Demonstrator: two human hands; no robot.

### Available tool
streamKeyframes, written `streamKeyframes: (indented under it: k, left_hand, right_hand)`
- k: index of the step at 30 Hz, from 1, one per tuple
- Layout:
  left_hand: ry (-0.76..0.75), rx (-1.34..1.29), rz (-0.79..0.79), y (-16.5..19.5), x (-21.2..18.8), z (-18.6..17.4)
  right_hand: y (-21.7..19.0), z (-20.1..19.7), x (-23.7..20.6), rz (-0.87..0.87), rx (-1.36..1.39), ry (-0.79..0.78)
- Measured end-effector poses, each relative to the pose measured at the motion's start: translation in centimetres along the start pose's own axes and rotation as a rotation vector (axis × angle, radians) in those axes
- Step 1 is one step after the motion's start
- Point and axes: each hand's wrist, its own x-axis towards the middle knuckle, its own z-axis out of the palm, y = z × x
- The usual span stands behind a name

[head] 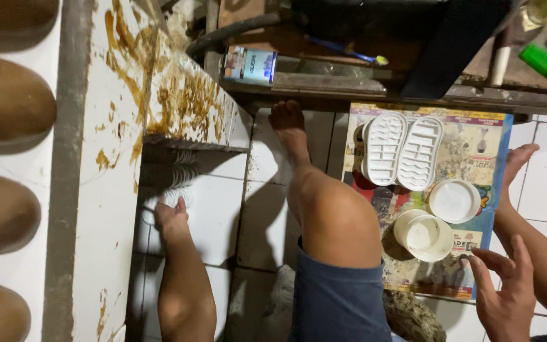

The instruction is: The person sits on the floor at a low table and works on white foam sandal soles one at a time, rubbing and pressing the sole surface with their fingers, dipping fingers into a small bowl of paste between passes, and placing finished soles onto a stack on the table.

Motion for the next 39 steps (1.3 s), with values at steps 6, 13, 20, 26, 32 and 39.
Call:
streamKeyframes:
  k: [6,13,20,26,32,39]
  left_hand:
    - [-0.044,-0.16,-0.002,-1.5,-0.4,-3.2]
    - [-0.837,-0.365,-0.147,-5.9,-10.2,-16.3]
    - [-1.479,-0.208,-0.037,-3.2,-27.2,-21.1]
    - [-1.432,0.064,-0.13,-12.6,-34.9,-17.5]
    - [-1.119,0.357,-0.099,-24.0,-33.7,-12.2]
    - [-0.889,0.924,0.825,-26.5,-31.8,-12.5]
  right_hand:
    - [-1.1,-0.8,0.2,-0.014,0.162,-0.011]
    - [-1.6,-2.0,-0.1,-0.045,0.351,-0.056]
    - [-3.0,-5.5,-1.0,-0.036,0.478,-0.109]
    - [-5.7,-7.8,-2.3,-0.081,0.356,-0.24]
    - [-5.0,-8.2,-1.0,-0.252,0.135,-0.345]
    - [-1.0,-5.0,1.8,-0.552,-0.223,-0.291]
